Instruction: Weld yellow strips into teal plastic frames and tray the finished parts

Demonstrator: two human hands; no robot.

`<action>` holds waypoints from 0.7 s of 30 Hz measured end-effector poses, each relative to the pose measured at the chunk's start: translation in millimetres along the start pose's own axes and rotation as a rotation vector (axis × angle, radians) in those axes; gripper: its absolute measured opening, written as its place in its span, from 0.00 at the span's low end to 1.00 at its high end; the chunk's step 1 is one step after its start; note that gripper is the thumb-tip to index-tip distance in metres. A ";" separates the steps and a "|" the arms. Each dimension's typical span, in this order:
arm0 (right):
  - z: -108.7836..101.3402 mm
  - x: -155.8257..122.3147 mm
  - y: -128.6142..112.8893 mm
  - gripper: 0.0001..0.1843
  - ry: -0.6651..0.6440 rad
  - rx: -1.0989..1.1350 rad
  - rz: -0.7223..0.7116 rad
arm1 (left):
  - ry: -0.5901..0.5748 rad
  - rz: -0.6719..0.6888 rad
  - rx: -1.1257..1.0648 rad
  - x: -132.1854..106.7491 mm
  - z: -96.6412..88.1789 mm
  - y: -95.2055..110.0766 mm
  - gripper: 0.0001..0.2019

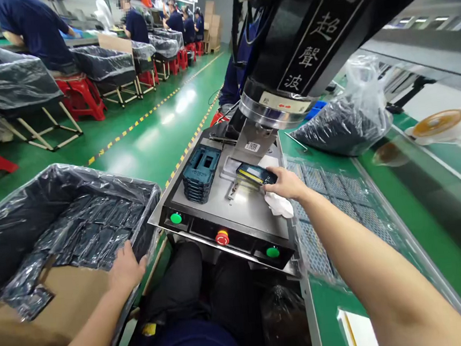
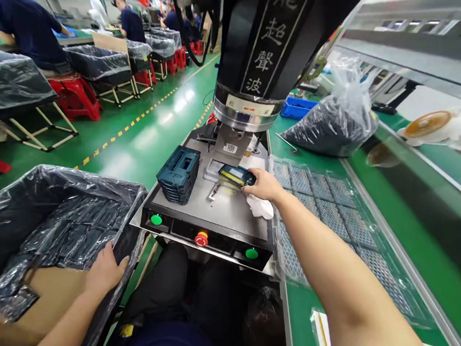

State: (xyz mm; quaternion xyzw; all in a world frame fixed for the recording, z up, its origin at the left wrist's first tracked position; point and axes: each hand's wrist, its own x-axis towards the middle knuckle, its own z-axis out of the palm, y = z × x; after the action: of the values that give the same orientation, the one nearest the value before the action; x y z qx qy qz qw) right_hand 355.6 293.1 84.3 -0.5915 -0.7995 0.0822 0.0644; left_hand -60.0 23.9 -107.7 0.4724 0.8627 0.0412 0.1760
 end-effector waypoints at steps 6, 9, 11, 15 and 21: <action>-1.8 42.2 -7.0 0.28 -0.075 0.147 -0.012 | -0.035 0.010 0.034 1.3 -0.3 1.7 0.34; 0.5 54.7 -11.6 0.21 -0.124 0.218 0.030 | -0.025 0.016 0.054 0.4 -0.3 2.8 0.34; 3.3 59.8 -12.6 0.18 -0.147 0.263 0.066 | -0.014 0.017 0.066 -0.2 -0.7 3.6 0.34; 8.2 64.9 -8.6 0.17 -0.162 0.296 0.083 | -0.003 0.014 0.075 -1.0 -2.3 5.2 0.34; 27.0 63.3 1.3 0.25 -0.069 0.242 -0.056 | 0.000 0.016 0.087 0.5 2.3 2.9 0.33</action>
State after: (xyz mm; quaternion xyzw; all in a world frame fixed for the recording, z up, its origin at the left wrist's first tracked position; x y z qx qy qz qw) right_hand 332.9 352.6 58.0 -0.5539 -0.8016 0.1964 0.1101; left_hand -57.1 25.7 -109.3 0.4864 0.8598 0.0049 0.1550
